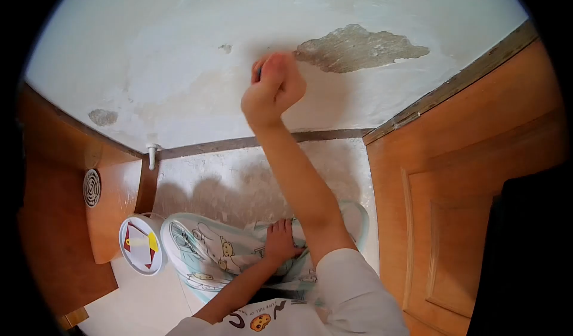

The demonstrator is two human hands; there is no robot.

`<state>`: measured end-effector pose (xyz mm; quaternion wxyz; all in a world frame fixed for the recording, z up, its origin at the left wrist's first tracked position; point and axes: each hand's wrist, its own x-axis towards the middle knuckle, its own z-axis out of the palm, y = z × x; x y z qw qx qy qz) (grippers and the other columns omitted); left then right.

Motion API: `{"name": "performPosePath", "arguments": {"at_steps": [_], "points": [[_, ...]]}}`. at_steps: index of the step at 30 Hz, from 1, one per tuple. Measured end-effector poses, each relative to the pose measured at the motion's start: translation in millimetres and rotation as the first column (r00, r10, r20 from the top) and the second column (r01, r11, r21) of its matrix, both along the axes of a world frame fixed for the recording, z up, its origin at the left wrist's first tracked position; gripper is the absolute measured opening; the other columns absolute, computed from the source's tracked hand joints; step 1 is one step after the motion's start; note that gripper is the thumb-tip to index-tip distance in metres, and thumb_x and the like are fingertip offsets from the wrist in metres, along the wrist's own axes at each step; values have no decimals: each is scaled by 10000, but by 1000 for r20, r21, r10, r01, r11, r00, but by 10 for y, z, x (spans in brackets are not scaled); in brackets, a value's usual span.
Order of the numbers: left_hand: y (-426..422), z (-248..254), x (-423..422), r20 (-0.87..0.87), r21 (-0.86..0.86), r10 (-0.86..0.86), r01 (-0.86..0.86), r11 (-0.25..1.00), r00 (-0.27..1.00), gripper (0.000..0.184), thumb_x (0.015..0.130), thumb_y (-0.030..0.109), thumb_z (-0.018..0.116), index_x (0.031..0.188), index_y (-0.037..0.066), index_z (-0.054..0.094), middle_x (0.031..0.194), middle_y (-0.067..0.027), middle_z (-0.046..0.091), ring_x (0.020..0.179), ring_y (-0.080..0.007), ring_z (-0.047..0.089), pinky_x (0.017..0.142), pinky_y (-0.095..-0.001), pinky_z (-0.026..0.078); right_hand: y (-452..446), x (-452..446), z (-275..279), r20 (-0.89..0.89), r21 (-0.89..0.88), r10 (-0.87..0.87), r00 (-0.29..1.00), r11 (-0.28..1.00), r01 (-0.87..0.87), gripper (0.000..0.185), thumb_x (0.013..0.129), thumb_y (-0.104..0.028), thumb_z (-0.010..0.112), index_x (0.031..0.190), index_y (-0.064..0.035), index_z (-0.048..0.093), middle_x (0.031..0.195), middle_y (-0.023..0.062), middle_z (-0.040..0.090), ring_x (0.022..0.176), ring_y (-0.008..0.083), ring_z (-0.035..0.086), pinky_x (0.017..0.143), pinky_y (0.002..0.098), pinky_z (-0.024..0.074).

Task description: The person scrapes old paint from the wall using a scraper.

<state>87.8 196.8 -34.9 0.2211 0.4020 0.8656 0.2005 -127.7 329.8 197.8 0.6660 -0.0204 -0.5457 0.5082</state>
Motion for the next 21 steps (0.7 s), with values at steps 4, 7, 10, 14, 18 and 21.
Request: {"name": "performPosePath", "arguments": {"at_steps": [4, 7, 10, 14, 18, 21], "points": [[13, -56, 7, -28, 32, 30, -29, 999, 999, 896, 499, 487, 739, 1146, -16, 377, 1075, -150, 450, 1036, -297, 431, 932, -424, 300, 117, 88, 59, -490, -309, 87, 867, 913, -266, 352, 899, -202, 369, 582, -50, 396, 449, 54, 397, 376, 93, 344, 365, 215, 270], [6, -115, 60, -76, 31, 29, -27, 999, 997, 893, 506, 488, 737, 1148, -16, 374, 1078, -150, 449, 1041, -299, 428, 928, -424, 300, 37, 96, 194, -355, -80, 13, 935, 996, -44, 344, 897, -199, 370, 600, -36, 425, 491, 68, 436, 394, 95, 365, 363, 208, 274], [11, -37, 3, -9, 33, 22, -22, 999, 1000, 876, 510, 472, 740, 1142, -14, 378, 1079, -149, 449, 1037, -297, 430, 923, -414, 306, -7, 8, 98, -236, 17, -47, 971, 998, 52, 329, 896, -193, 375, 617, -26, 429, 500, 63, 430, 407, 95, 377, 369, 206, 292], [4, -83, 1, -24, 35, 20, -20, 999, 1000, 856, 522, 467, 740, 1136, -11, 382, 1083, -152, 448, 1036, -297, 430, 925, -410, 305, 79, 39, 155, -429, -67, 72, 900, 992, -111, 292, 881, -141, 380, 618, -22, 428, 502, 60, 431, 404, 98, 377, 368, 215, 293], [0, -111, 52, -61, -6, -4, 4, 1000, 998, 846, 541, 479, 732, 1136, -13, 385, 1087, -156, 448, 1037, -295, 428, 930, -415, 301, -83, -18, -19, -102, -85, -103, 989, 992, 94, 282, 862, -137, 362, 603, -43, 421, 498, 52, 431, 398, 102, 358, 389, 230, 309], [10, -196, 14, -127, 19, -7, 10, 1000, 992, 847, 545, 483, 728, 1138, -17, 386, 1091, -155, 446, 1034, -290, 428, 931, -416, 301, -106, 56, -155, -212, -213, 15, 977, 975, -61, 256, 875, -109, 354, 643, -23, 421, 500, 67, 444, 413, 96, 370, 393, 219, 323]]}}
